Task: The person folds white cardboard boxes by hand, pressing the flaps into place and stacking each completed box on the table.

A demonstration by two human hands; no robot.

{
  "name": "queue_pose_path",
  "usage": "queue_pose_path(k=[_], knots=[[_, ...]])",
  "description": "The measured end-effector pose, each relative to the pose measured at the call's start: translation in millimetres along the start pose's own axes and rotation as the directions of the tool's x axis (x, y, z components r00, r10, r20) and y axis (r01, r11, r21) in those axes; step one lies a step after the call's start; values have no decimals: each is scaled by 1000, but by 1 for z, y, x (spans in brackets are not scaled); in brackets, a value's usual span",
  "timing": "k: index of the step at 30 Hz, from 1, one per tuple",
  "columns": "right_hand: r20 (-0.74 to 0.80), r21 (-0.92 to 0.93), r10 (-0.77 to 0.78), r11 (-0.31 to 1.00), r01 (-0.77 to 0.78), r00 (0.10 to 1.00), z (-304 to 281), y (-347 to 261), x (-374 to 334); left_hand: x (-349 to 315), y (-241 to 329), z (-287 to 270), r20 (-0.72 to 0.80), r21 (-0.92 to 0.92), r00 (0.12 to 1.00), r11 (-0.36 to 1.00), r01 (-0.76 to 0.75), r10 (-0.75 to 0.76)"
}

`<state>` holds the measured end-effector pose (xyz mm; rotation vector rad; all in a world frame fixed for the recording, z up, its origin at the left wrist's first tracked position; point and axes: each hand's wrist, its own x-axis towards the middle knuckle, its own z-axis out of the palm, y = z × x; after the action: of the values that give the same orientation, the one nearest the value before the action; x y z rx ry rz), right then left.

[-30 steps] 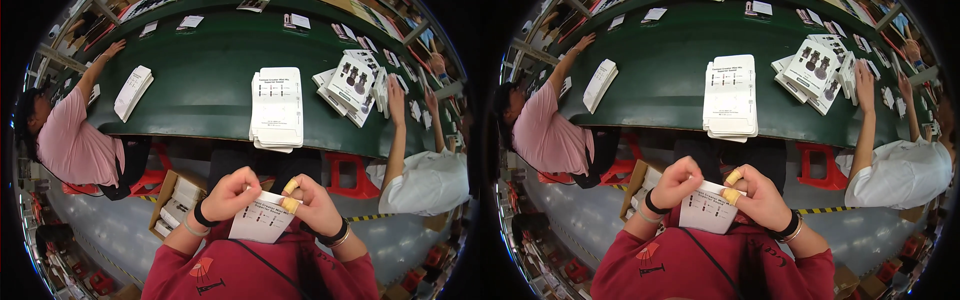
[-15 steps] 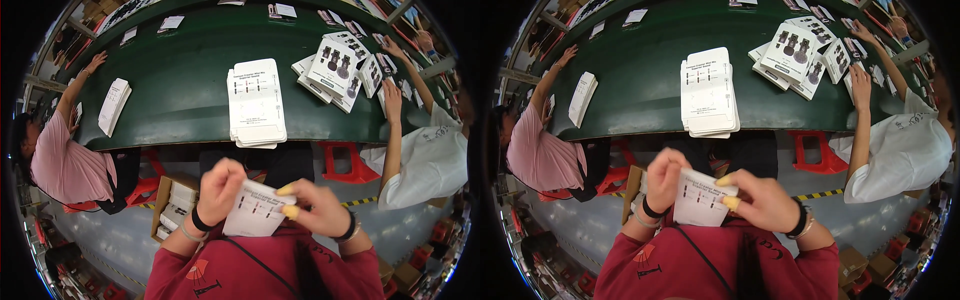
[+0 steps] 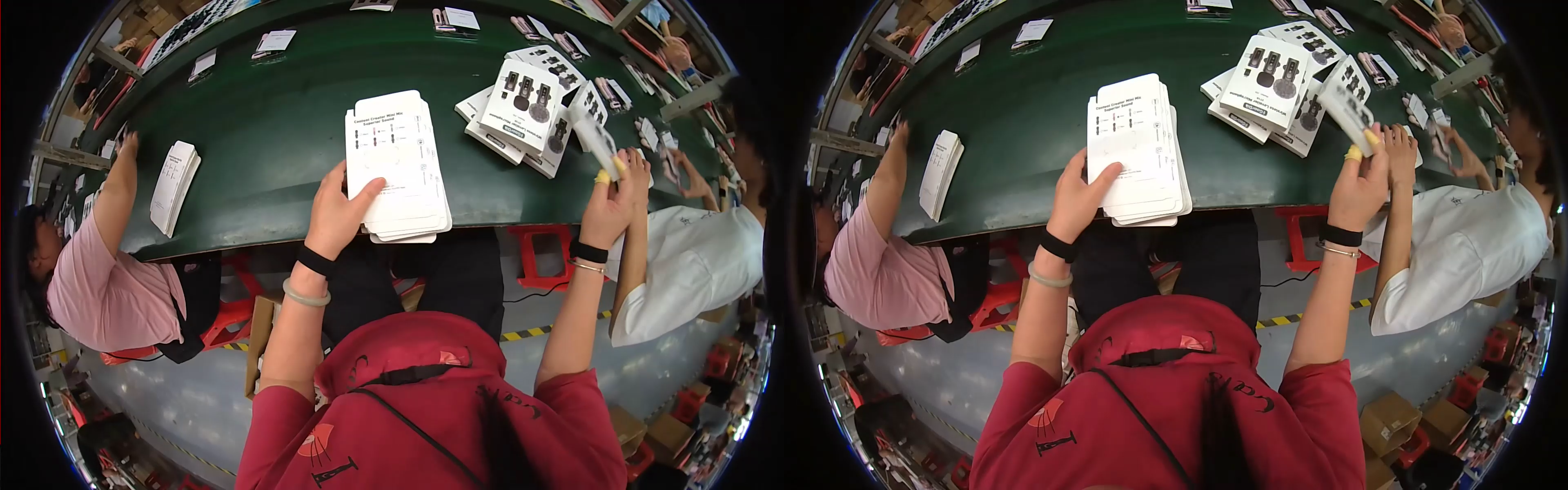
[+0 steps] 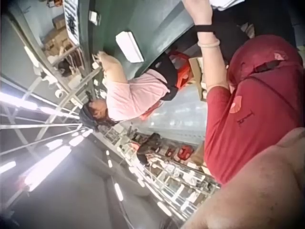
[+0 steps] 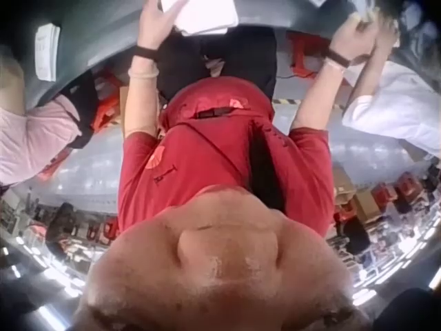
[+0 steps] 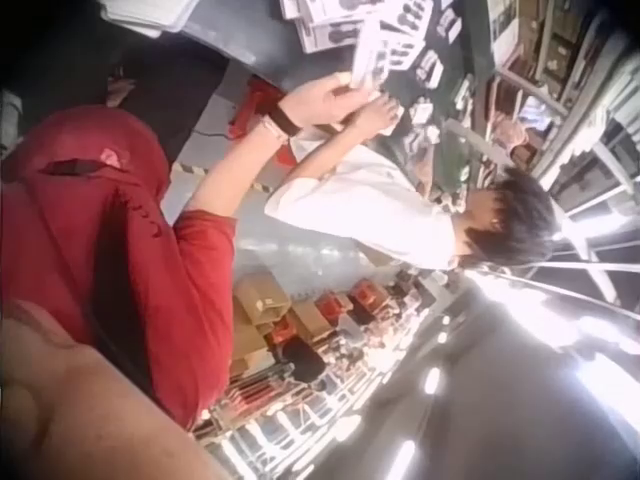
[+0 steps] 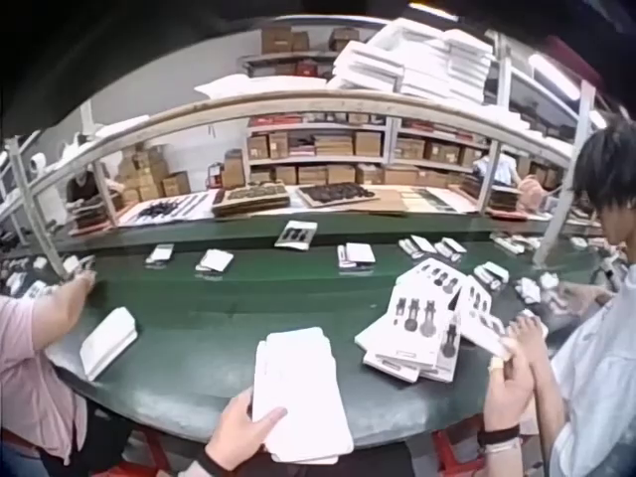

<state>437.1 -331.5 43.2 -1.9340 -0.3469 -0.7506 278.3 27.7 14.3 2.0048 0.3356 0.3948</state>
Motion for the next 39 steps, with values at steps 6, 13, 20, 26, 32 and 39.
queue_pose_path(k=[6,13,20,26,32,39], knots=[[173,-17,166,986,-166,971,12,38,-44,0,-8,1,-53,-186,996,981,64,-75],[370,-469,-194,805,363,908,5,35,-46,-3,18,-15,-43,-141,968,961,238,-246],[373,-23,-235,965,262,898,24,-90,-41,-19,21,-13,-243,-287,969,951,-112,41],[489,149,-316,949,279,813,47,-180,-38,-76,71,-32,-98,77,933,937,-339,346],[675,115,-222,974,197,704,46,-193,-45,-122,66,-41,-6,-15,926,925,-379,379],[833,135,-90,990,-42,546,33,-190,-59,-156,51,-41,77,-84,953,954,-287,293]])
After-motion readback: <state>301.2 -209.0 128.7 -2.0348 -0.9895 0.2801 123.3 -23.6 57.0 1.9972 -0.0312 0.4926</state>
